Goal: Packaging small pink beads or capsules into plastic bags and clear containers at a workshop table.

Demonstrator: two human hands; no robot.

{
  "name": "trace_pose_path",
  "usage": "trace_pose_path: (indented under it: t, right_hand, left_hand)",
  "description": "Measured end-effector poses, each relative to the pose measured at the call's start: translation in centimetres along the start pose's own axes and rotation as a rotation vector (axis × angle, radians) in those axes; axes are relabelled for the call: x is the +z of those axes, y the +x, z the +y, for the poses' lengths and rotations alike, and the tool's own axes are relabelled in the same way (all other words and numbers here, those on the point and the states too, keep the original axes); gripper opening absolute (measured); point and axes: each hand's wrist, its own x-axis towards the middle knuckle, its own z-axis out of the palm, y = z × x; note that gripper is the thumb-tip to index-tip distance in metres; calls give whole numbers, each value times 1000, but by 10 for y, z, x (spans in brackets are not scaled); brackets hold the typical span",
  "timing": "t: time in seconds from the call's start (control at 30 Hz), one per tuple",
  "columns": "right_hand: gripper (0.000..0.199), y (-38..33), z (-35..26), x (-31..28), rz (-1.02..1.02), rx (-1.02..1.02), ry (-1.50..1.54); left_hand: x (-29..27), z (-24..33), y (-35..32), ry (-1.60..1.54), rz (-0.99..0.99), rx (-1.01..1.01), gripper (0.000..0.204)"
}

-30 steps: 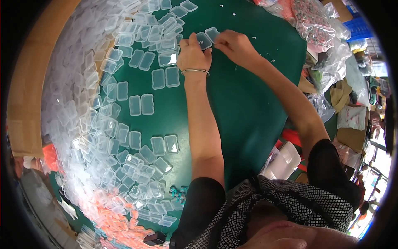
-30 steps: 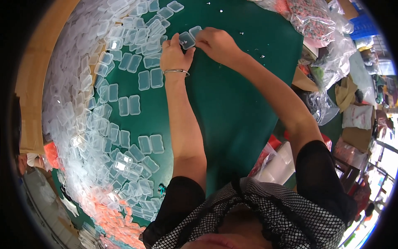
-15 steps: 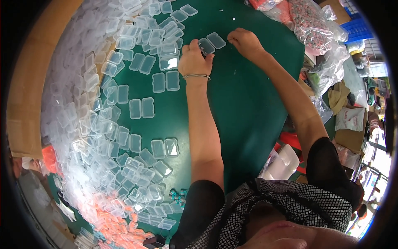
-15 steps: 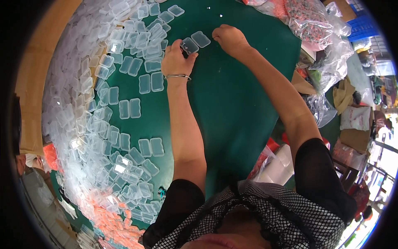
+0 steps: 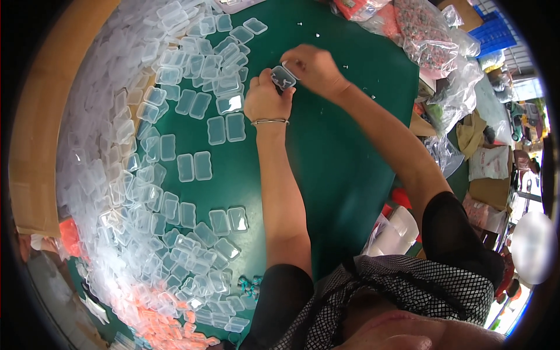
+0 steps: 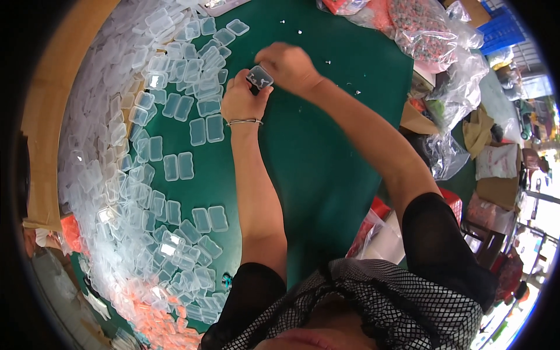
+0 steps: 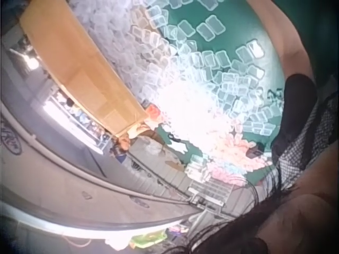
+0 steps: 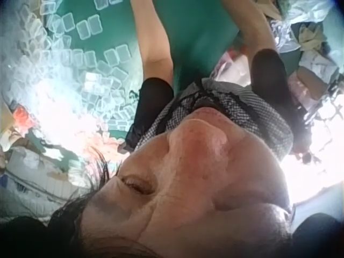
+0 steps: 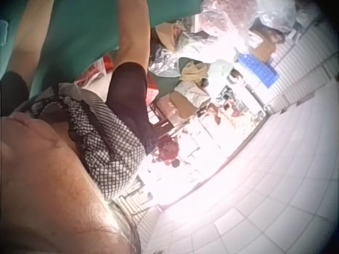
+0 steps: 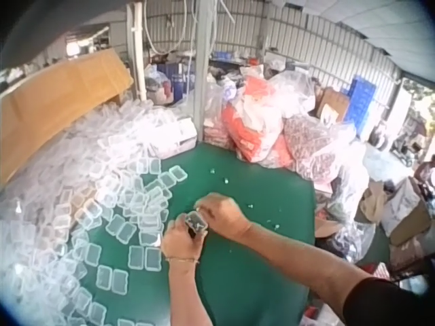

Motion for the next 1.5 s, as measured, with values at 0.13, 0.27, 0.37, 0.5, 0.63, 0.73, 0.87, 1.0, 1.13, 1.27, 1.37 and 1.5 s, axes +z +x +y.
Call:
trace_pose_path:
  t: [0.13,0.27,0.37,0.5,0.63,0.73,0.87,1.0,1.13,1.27,1.37,1.5]
  right_hand:
    - [14,20,85,-35,263,202,-425]
    - [13,29,114,-33,-24,347,-526]
    - [13,44,127,-29,-99,362,-451]
    - [13,66,135,-22,-13,323,-347]
    - [12,77,132,-15,-141,143,-519]
    - [12,78,132,-15,-209,202,-554]
    - [12,80,138,-15,-188,144,-577]
    - [13,83,139,-13,-101,198,-405]
    - [16,88,163,-11,-125,107,-476]
    - [15,92,174,-7,-112,103,-527]
    - [14,97,168,-13,-203,162,-573]
    - [18,91,109,-20,-369,457,-375]
  left_hand:
    - [0,13,2,-4,1,-12,55]
    - [2,5,1,4,10,0,57]
    - [2,4,2,4,17,2,57]
    - [2,6,2,-17,11,5,56]
    - [1,5,3,-21,-8,-7,56]
    - [3,5,4,-16,-11,-9,56]
    - [4,3,4,-8,-3,-5,58]
    - [3,3,2,-4,4,-6,56]
    - [2,5,3,-13,10,3,56]
    - [3,5,4,-18,-7,-1,56]
    - [3,6,5,-19,-9,-3,56]
    - [3,0,3,-9,-4,-7,56]
